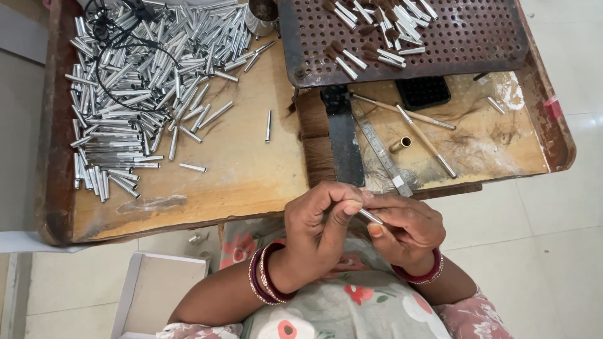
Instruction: Cleaning and inspecting small cylindrical metal tubes on a workbench using a brush and a metal rod.
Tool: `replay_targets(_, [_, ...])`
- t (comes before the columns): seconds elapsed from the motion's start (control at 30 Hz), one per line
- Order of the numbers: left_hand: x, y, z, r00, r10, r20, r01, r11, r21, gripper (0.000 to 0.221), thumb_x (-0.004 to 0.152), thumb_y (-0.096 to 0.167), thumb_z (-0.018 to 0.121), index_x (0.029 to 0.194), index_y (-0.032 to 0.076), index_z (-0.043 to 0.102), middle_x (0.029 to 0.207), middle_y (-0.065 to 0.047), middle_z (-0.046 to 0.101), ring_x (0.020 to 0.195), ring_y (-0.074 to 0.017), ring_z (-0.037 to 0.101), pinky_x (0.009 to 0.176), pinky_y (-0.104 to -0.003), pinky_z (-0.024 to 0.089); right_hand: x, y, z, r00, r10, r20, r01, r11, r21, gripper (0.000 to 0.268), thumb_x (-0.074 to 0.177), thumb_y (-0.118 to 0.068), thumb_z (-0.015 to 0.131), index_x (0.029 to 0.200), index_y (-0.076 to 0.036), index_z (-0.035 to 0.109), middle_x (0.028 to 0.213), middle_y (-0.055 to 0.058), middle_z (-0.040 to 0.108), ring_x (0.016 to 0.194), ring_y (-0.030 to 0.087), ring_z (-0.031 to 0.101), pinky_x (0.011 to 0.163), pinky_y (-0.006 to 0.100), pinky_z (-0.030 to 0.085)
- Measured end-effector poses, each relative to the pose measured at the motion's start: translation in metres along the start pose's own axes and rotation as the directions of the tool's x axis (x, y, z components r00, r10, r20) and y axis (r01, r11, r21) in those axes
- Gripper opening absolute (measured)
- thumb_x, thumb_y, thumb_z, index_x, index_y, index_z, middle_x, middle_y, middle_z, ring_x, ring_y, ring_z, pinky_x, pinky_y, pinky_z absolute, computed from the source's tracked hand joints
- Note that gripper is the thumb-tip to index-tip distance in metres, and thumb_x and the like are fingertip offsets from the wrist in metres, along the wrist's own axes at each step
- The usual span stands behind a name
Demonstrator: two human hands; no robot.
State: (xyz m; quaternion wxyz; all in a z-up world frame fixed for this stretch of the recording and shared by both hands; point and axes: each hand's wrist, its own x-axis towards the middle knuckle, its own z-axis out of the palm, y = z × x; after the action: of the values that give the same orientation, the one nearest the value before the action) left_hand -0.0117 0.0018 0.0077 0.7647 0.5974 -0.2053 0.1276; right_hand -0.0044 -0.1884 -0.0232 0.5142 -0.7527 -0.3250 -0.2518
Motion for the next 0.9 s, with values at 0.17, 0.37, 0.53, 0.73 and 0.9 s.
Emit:
replay_targets(0.17, [-0.002,-0.003,0.001,0.998,-0.065,-0.012,0.065,0.997,-0.043,0.02,0.112,0.016,0.058,0.104,-0.001,0.063,0.099,-0.009,0.072,0.098,-0.0147,0.071,0.092,-0.029,0.059,-0.005,0.001,0.003,1.0,-0.02,-0.02,0.019,0.999,-0.026,0.026,0.1,-0.024,0.071,0.098,0.001,0.064,0.103,0.022,0.075,0.094,0.027,0.078,0.077,0.032,0.064])
replay_targets(0.37, [-0.002,-0.018,0.0,0.992,-0.127,-0.025,0.123,0.985,-0.124,0.02,0.112,0.016,0.059,0.104,-0.002,0.063,0.098,-0.007,0.072,0.094,-0.0105,0.067,0.089,-0.027,0.057,-0.008,0.007,0.007,1.0,0.002,-0.031,-0.003,1.0,-0.031,0.026,0.1,-0.025,0.07,0.097,-0.001,0.062,0.101,0.021,0.075,0.093,0.027,0.078,0.077,0.031,0.064])
replay_targets(0.53, [0.005,-0.016,-0.001,0.985,-0.172,-0.012,0.167,0.966,-0.198,0.016,0.106,0.014,0.064,0.11,-0.003,0.065,0.11,-0.011,0.073,0.101,-0.0114,0.068,0.093,-0.028,0.057,-0.002,0.006,0.008,0.998,0.018,-0.054,-0.02,0.999,-0.043,0.024,0.101,-0.023,0.07,0.099,-0.001,0.061,0.107,0.02,0.075,0.098,0.026,0.078,0.082,0.032,0.063])
replay_targets(0.73, [0.003,-0.022,-0.003,0.988,-0.126,0.094,0.136,0.984,-0.11,0.013,0.098,0.009,0.074,0.097,-0.003,0.071,0.125,-0.02,0.071,0.133,-0.0247,0.064,0.107,-0.035,0.053,0.01,0.001,-0.009,0.986,-0.155,0.054,0.164,0.951,-0.264,0.015,0.093,-0.009,0.079,0.103,-0.002,0.071,0.105,0.018,0.075,0.089,0.026,0.078,0.075,0.031,0.063])
replay_targets(0.9, [0.001,-0.013,-0.004,0.938,-0.248,0.241,0.309,0.913,-0.267,0.018,0.107,0.012,0.064,0.1,-0.003,0.07,0.119,-0.014,0.074,0.141,-0.0237,0.058,0.106,-0.035,0.052,0.006,-0.011,-0.028,0.768,0.168,0.618,-0.105,0.985,-0.137,0.032,0.072,-0.011,0.086,0.102,-0.002,0.078,0.083,0.012,0.074,0.067,0.025,0.072,0.06,0.034,0.056])
